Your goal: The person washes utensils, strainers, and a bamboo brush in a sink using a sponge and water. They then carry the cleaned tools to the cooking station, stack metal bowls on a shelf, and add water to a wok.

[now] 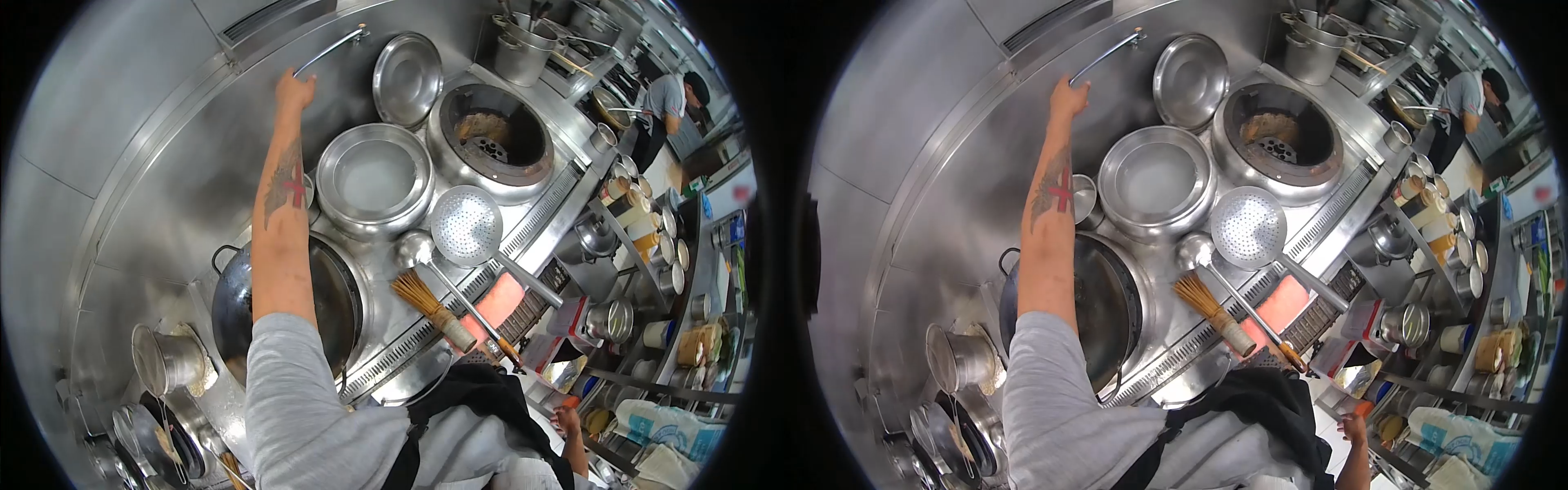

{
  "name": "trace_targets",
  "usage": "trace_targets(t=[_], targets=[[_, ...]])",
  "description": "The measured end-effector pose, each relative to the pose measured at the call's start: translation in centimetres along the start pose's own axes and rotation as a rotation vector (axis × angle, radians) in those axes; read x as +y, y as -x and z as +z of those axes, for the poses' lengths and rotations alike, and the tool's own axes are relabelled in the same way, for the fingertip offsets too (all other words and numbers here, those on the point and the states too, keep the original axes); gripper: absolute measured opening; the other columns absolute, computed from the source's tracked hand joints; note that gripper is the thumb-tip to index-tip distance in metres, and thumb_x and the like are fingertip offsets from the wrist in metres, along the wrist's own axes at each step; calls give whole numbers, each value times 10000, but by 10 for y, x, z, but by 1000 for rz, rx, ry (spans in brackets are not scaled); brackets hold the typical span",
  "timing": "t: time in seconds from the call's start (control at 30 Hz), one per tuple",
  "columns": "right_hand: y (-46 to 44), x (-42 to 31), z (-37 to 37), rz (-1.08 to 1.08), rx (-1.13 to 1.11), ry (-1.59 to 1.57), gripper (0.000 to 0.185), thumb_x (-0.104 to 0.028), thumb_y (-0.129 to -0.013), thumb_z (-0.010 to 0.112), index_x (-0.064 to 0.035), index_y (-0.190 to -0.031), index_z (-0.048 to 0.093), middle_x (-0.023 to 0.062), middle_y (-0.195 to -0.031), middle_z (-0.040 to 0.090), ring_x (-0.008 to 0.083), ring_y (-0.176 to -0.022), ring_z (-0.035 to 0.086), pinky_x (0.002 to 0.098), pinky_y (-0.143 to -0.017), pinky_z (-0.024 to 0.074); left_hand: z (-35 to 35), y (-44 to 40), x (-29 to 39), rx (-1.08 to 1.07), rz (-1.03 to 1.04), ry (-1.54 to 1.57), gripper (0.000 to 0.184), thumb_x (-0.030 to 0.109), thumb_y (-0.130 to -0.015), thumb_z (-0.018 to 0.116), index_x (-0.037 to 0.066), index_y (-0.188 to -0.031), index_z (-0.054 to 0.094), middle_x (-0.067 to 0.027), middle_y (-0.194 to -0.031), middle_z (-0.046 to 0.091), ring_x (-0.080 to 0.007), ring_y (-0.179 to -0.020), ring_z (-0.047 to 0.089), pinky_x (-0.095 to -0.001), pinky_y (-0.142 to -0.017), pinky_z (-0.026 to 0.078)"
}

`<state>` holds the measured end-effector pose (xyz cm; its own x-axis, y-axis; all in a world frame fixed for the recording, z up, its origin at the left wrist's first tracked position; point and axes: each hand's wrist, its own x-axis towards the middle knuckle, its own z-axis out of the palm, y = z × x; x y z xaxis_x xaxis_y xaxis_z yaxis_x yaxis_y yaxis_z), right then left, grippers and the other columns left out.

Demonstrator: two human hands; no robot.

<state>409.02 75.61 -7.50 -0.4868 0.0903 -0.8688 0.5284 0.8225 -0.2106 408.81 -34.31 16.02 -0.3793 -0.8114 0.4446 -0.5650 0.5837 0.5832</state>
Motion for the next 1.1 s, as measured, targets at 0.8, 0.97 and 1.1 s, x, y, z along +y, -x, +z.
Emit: trace_targets(t=[0.8, 0.97, 1.1], targets=[[-39, -28, 106, -807, -291, 572, 818, -581, -680, 784, -48, -1273, 602, 184, -1144, 666, 346, -1072, 630, 424, -936, 494, 33, 447, 484, -634, 539, 914, 944, 212, -800, 812, 94, -1543, 242, -201, -1459, 368, -143, -716, 640, -286, -681, 538], [-74, 51, 16, -404, -140, -267, 727, -546, -764, 743, -51, -1273, 585, 179, -1128, 673, 317, -1022, 649, 416, -890, 507, -2, 599, 593, -1039, 649, 859, 1111, 270, -721, 873, 145, -1569, 166, -213, -1559, 278, -260, -1091, 623, -382, -918, 499], [-55, 149, -74, -472, 411, 177, 600, -477, -820, 723, -21, -1200, 631, 188, -1102, 685, 283, -1023, 660, 404, -872, 516, -17, 722, 685, -1162, 1102, 981, 1248, 391, -625, 916, -73, -1512, 168, -252, -1565, 255, -329, -1463, 257, -435, -1173, 252]])
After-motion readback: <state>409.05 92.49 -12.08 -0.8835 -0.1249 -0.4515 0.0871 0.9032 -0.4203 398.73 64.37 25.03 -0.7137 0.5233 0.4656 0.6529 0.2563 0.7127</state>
